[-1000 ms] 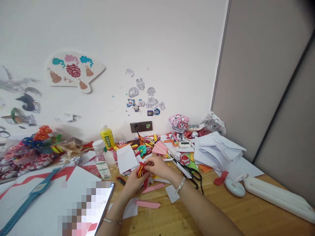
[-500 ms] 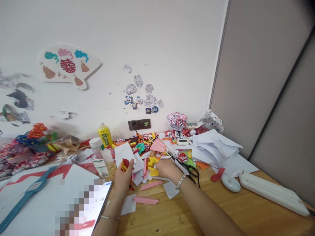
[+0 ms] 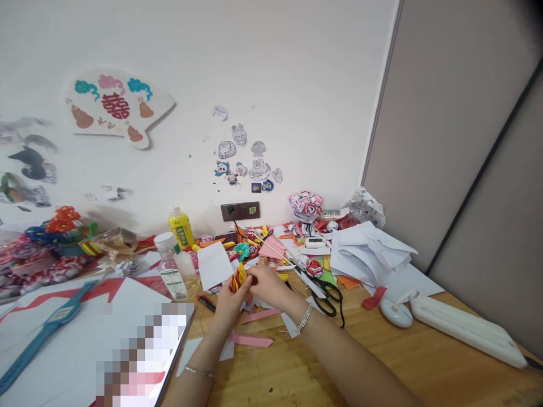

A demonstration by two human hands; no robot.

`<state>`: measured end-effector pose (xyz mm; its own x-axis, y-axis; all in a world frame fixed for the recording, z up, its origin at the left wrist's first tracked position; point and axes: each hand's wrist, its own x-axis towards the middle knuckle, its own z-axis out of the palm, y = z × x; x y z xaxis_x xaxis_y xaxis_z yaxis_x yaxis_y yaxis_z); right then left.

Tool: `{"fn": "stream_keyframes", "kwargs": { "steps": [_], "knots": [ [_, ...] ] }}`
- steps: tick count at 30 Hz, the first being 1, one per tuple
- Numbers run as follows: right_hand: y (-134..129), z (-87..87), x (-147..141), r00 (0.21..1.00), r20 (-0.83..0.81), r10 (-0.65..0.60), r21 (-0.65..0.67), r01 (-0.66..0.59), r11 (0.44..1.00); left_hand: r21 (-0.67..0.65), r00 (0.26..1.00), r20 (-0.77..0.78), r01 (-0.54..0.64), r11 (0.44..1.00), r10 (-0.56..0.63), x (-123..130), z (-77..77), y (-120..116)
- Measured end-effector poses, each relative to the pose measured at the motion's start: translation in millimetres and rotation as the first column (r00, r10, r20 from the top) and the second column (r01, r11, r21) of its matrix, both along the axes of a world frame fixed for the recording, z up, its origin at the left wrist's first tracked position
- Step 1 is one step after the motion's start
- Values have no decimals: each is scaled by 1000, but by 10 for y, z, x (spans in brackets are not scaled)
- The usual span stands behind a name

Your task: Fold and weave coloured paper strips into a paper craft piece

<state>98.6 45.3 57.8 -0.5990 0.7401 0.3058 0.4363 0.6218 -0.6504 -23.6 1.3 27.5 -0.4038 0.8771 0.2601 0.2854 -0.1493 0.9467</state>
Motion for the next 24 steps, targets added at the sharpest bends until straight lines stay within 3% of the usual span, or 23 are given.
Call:
{"fn": "stream_keyframes", "kwargs": {
  "steps": [3, 7, 10, 14, 16, 20, 24],
  "knots": [
    [-2, 3, 68, 988, 150, 35, -86, -22, 996, 25, 998, -50, -45, 999, 46, -53, -46, 17],
    [5, 11, 255, 864, 497, -80, -28, 109, 994, -6, 971, -187, -152, 988, 148, -135, -133, 50],
    [-2, -9, 310, 814, 572, -102, -8, 130, 991, -9, 972, -196, -131, 991, 127, -146, -169, 65],
    [5, 21, 247, 864, 478, -157, 34, 161, 986, 18, 997, 51, -52, 998, 51, -117, -108, 43],
    [11, 57, 175, 933, 332, -141, 13, 145, 989, -3, 994, 109, -4, 1000, 4, -83, -53, 17],
    [-11, 104, 44, 996, 30, -81, -43, 82, 996, -22, 998, -7, 68, 997, -68, -9, 7, -19],
    [-72, 104, 57, 985, 156, -73, 3, 73, 997, 8, 994, -112, -18, 1000, 19, -42, -14, -7]
  ]
}}
